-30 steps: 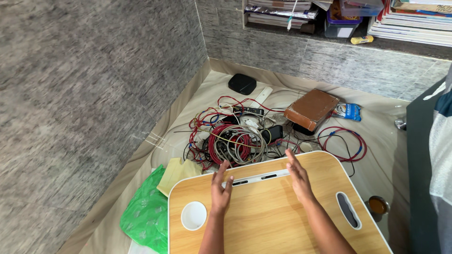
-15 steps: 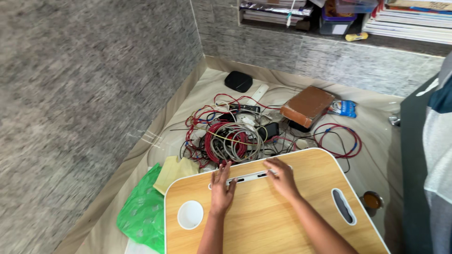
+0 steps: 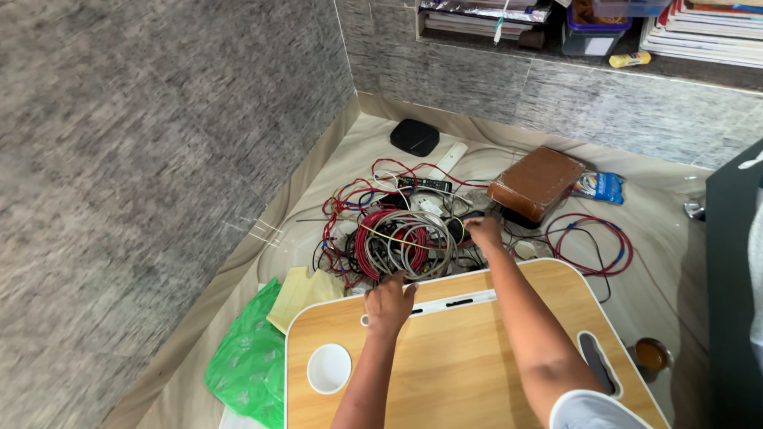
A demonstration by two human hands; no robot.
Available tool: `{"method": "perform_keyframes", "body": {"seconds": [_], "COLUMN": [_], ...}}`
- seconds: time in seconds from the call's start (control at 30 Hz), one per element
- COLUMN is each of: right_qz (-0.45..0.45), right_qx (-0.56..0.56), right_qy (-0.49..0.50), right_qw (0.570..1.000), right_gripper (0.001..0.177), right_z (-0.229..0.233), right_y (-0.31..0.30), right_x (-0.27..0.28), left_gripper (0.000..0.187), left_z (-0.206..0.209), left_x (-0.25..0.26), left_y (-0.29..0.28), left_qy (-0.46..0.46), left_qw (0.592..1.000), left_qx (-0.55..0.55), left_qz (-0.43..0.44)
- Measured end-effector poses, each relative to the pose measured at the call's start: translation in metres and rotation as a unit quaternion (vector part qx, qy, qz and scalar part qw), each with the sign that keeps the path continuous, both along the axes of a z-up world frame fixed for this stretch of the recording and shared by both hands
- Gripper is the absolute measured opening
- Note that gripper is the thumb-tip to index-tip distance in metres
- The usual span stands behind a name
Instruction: The person gathers a tangled pile of cables and adapters from the floor and places them on a small wooden table. They then separate and coil individual cables, including a white power adapter with a yellow cord and a gray USB cable, arranging them on the table.
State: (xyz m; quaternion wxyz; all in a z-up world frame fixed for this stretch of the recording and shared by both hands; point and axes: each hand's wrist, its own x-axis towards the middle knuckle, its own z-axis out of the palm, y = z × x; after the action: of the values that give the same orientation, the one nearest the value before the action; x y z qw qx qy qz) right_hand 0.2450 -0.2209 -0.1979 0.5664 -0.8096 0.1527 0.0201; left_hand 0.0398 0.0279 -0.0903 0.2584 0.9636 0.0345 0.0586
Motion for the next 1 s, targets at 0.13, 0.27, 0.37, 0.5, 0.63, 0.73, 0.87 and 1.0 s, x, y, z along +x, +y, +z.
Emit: {"method": "perform_keyframes", "body": {"seconds": [0.13, 0.27, 0.37, 0.5, 0.63, 0.73, 0.87, 1.0], "right_qz": [0.04, 0.109, 0.154, 0.146, 0.158, 0.169, 0.17, 0.163], "right_qx": [-0.135, -0.244, -0.31, -0.382, -0.416, -0.445, -0.435, -0.377], "right_qy": [-0.07, -0.036, 0.053, 0.102, 0.076, 0.05, 0.06, 0.099], "right_qw": [0.987, 0.963, 0.937, 0.907, 0.892, 0.878, 0.882, 0.906], "right_gripper": [0.021, 0.026, 0.027, 0.028, 0.03, 0.031, 0.023, 0.022], "right_z": [-0.01, -0.016, -0.02, -0.02, -0.024, -0.024, -0.012, -0.009], "right_y": [0.004, 0.009, 0.01, 0.019, 0.029, 0.033, 0.03, 0.025], "right_x": [0.022, 0.035, 0.044, 0.06, 0.061, 0.053, 0.043, 0.033], "left_gripper": [0.035, 0.022, 0.023, 0.02, 0.021, 0.021, 0.02, 0.02], "left_z": [-0.016, -0.037, -0.045, -0.038, -0.035, -0.037, -0.035, -0.033], "left_x": [0.029, 0.041, 0.041, 0.044, 0.044, 0.042, 0.043, 0.039], "left_y": [-0.002, 0.0, 0.002, 0.005, 0.005, 0.005, 0.002, 0.002], "left_qy": [-0.006, -0.007, -0.05, -0.046, -0.014, -0.033, -0.034, -0.014], "left_qw": [0.999, 0.996, 0.998, 0.999, 0.999, 0.999, 0.998, 0.999], "left_qx": [0.012, 0.088, -0.023, -0.024, -0.043, -0.03, -0.043, -0.04], "left_qz": [0.044, 0.021, 0.005, 0.001, 0.0, -0.011, -0.01, -0.012]}}
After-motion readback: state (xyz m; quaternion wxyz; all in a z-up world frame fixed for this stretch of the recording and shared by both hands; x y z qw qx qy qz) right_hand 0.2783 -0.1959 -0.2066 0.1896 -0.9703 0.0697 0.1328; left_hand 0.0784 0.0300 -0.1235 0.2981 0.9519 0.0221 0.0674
